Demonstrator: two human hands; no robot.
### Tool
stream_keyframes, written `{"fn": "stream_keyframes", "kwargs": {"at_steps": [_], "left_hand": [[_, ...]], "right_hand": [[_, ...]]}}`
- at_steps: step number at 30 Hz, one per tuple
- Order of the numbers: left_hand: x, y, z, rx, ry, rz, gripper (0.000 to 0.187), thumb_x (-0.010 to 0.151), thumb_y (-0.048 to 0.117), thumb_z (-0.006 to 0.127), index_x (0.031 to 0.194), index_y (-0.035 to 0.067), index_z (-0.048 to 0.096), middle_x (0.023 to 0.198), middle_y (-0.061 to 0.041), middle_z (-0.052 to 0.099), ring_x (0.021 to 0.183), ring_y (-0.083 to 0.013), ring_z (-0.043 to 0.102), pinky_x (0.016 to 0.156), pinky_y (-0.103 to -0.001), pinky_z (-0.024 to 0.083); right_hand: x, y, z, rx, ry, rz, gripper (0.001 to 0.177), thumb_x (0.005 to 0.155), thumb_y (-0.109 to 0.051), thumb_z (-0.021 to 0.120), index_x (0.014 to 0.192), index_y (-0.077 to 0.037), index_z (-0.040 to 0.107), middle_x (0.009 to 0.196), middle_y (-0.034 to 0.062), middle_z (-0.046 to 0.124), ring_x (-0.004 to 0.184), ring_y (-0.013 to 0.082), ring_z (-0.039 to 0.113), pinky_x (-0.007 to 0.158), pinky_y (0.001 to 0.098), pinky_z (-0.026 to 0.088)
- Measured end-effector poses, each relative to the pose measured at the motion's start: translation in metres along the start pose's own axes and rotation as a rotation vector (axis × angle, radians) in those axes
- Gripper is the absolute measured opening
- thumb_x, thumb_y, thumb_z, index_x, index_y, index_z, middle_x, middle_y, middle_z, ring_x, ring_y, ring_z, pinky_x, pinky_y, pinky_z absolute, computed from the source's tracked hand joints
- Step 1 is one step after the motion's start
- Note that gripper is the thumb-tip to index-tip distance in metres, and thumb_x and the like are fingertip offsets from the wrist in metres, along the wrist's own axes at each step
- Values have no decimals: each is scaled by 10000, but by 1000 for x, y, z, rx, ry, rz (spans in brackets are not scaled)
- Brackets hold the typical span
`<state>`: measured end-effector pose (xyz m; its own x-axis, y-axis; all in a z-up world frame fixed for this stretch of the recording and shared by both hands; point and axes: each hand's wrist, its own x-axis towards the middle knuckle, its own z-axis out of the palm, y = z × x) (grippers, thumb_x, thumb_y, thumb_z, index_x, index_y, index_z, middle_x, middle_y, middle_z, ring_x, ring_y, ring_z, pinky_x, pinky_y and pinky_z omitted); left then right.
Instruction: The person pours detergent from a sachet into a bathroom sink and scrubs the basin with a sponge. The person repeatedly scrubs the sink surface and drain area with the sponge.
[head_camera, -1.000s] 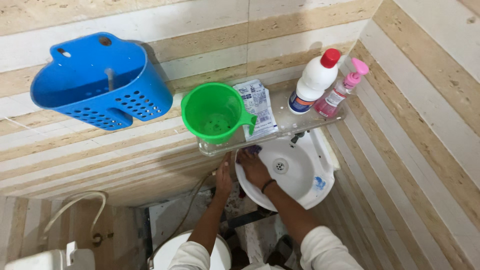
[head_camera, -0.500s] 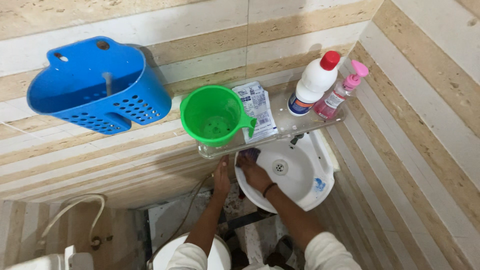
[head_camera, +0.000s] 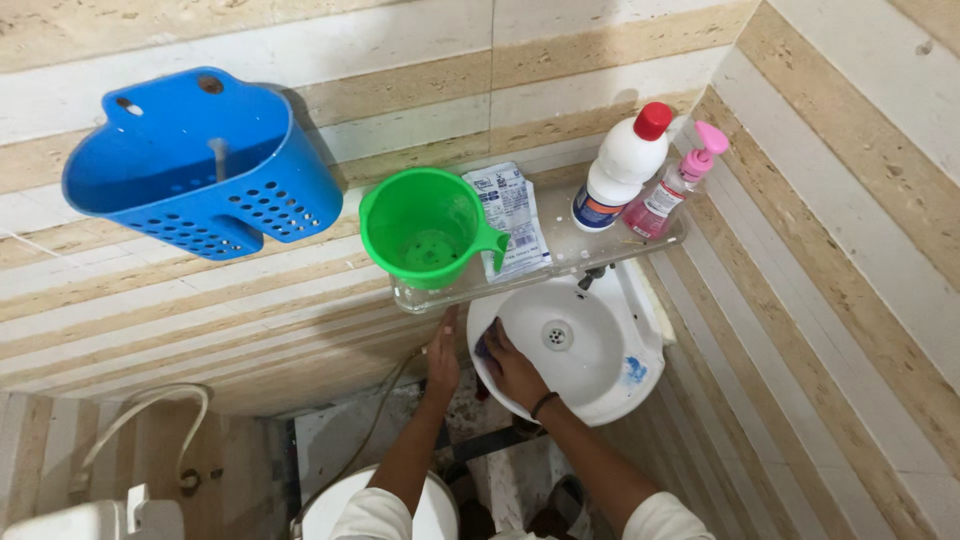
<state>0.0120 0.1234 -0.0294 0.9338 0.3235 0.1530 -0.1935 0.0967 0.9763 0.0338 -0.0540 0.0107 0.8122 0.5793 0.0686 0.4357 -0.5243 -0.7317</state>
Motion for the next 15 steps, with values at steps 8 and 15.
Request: {"fn": "stream_keyframes", "kwargs": {"at_steps": [8, 15], "left_hand": [[1, -3, -8, -28, 22, 26, 608, 1118, 342, 344, 1521, -109, 404, 1588, -274, 433, 1497, -361, 400, 1254, -423, 259], [5, -1, -9, -72, 25, 23, 594, 1119, 325, 359, 1509, -120, 410, 1582, -281, 440, 1501, -362, 403, 1264, -425, 257]], "right_hand": [[49, 11, 6, 99, 344, 188, 370, 1051, -177, 487, 1387, -73, 601, 1044, 309, 696, 884, 467, 690, 764, 522, 567], [95, 35, 19, -73, 490, 171, 248, 1053, -173, 516, 1202, -31, 655, 1034, 281, 702, 921, 462, 682, 779, 554, 543]]}}
